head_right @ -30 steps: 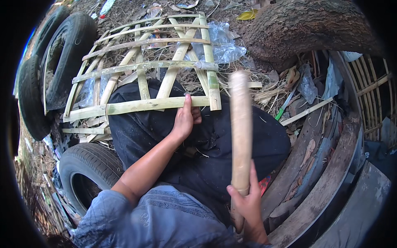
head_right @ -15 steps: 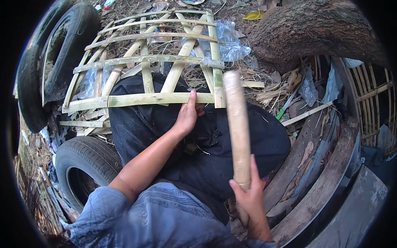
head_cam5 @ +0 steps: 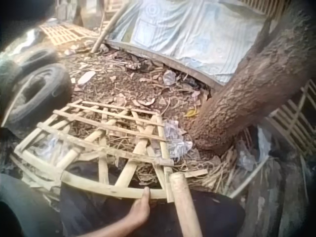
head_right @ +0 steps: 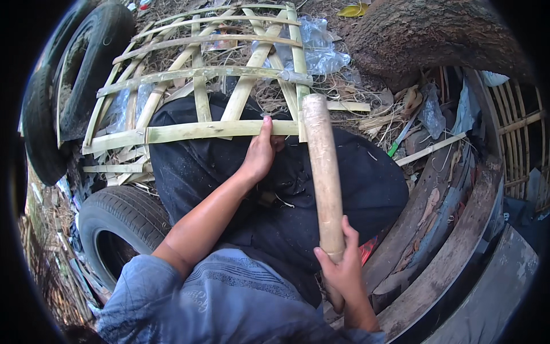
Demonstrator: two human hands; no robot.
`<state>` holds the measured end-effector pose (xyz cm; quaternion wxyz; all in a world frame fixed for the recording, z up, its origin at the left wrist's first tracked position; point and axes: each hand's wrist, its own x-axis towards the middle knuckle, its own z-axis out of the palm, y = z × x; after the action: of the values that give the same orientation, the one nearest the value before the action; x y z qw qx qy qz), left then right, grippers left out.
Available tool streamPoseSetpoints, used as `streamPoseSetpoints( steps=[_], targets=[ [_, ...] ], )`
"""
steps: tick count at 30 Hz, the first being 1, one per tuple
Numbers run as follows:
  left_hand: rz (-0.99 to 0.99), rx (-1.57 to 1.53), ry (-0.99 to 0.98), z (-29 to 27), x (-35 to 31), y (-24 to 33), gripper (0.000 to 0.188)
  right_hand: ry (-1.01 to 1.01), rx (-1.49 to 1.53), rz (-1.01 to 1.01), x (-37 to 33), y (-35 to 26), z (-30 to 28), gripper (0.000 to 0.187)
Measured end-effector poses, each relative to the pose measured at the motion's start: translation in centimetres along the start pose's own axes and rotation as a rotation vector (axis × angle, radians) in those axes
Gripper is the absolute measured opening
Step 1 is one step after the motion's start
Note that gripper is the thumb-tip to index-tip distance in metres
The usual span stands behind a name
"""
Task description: The person constructs a bamboo grid by hand, positioning thin bamboo strips across a wooden frame and securing them by inserting other strips into slots.
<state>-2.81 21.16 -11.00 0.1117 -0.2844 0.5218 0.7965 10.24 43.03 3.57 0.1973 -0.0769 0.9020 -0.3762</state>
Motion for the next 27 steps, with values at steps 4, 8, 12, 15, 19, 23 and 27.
streamPoseSetpoints(
  steps=[4, 8, 12, 15, 19, 23, 27],
  targets=[
    [0.055, 0.151, -0.028, 0.4, -1.1, 1.3, 0.059, 0.381, 0.503, 0.378, -0.8, -0.1, -0.9, 0.081],
    [0.042, 0.195, 0.008, 0.0, -0.7, 0.7, 0.065, 0.096, 0.199, 0.152, -0.7, 1.1, -0.6, 0.08],
    [0.029, 0.287, -0.025, -0.1, -1.2, 1.3, 0.068, 0.206, 0.044, 0.116, -1.4, 2.1, -0.3, 0.078],
    [0.018, 0.075, 0.056, -0.3, 0.4, -0.8, 0.063, 0.064, 0.179, 0.141, -1.2, 2.1, 0.1, 0.078],
    [0.003, 0.238, -0.055, 0.0, -0.9, 1.4, 0.065, 0.346, 0.225, 0.13, -1.2, 1.3, 1.0, 0.074],
    [-0.009, 0.081, 0.034, 0.0, -0.3, 0.1, 0.071, 0.177, 0.268, 0.166, -0.3, 0.2, -0.3, 0.079],
    [0.034, 0.208, -0.022, 0.1, -0.7, 0.5, 0.066, 0.163, 0.2, 0.173, -1.0, 1.7, 0.8, 0.076]
  ],
)
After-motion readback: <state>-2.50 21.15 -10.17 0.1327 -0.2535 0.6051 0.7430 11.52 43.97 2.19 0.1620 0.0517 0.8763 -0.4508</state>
